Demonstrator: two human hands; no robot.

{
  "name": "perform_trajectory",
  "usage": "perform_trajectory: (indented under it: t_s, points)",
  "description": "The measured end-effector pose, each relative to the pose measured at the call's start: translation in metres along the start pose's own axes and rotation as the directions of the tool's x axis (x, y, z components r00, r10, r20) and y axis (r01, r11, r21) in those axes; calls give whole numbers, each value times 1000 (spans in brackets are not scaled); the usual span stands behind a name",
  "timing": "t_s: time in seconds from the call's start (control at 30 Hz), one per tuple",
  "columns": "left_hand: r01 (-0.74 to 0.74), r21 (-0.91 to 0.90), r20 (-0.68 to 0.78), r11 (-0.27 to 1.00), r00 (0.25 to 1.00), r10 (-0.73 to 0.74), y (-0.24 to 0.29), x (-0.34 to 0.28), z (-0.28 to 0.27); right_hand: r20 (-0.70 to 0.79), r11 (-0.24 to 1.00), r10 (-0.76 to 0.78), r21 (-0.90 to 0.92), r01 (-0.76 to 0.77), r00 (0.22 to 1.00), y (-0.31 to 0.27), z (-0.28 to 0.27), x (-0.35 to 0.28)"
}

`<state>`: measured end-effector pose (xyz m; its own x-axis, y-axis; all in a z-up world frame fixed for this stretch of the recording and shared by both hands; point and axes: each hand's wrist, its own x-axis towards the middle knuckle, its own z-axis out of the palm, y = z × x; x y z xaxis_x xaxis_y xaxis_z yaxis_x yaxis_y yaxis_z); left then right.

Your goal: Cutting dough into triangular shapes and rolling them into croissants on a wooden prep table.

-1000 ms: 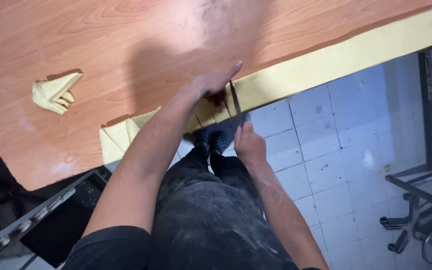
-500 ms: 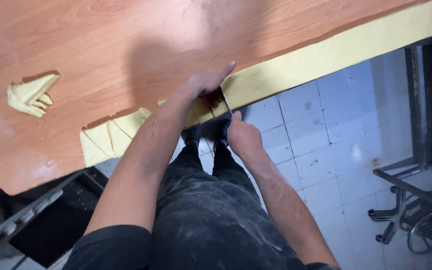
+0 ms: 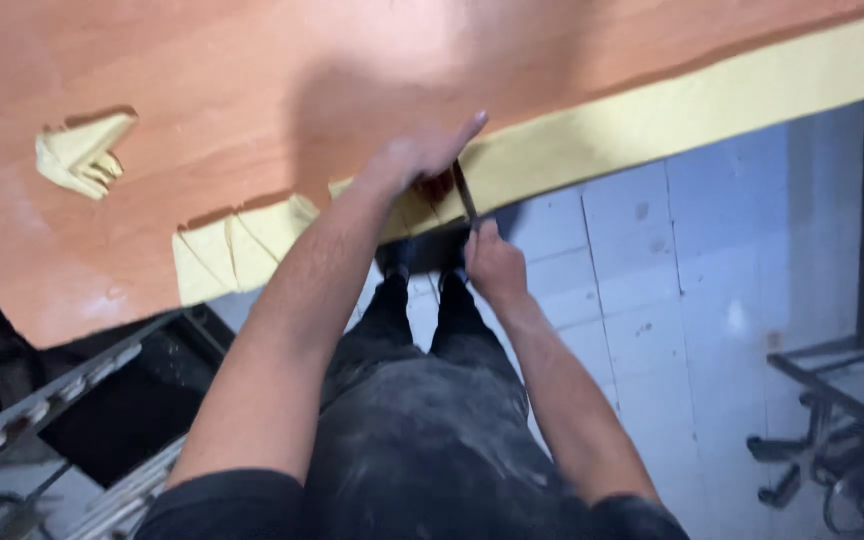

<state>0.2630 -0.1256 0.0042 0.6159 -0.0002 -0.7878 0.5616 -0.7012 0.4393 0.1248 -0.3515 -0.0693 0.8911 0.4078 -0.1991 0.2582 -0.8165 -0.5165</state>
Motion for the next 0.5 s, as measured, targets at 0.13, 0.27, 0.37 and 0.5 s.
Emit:
perform_trajectory:
  t_s: [0.13,0.27,0.37,0.5]
  points:
    - [39,-98,26,994,999,-37,24,-36,-13,-72,997,-22,71,27,997,-14,-44,-4]
    - [3,-127,0,992,1000,-3,57,-53,-27,29,989,115,94,-117,993,-20,-85,1]
    - [-17,-139,8,990,1000,19,61,-24,-6,76,988,150,34,-153,986,-19,-99,4]
    - [-18,-98,-31,995,999,15,55,15,18,175,987,150,-81,-138,973,-14,-108,19]
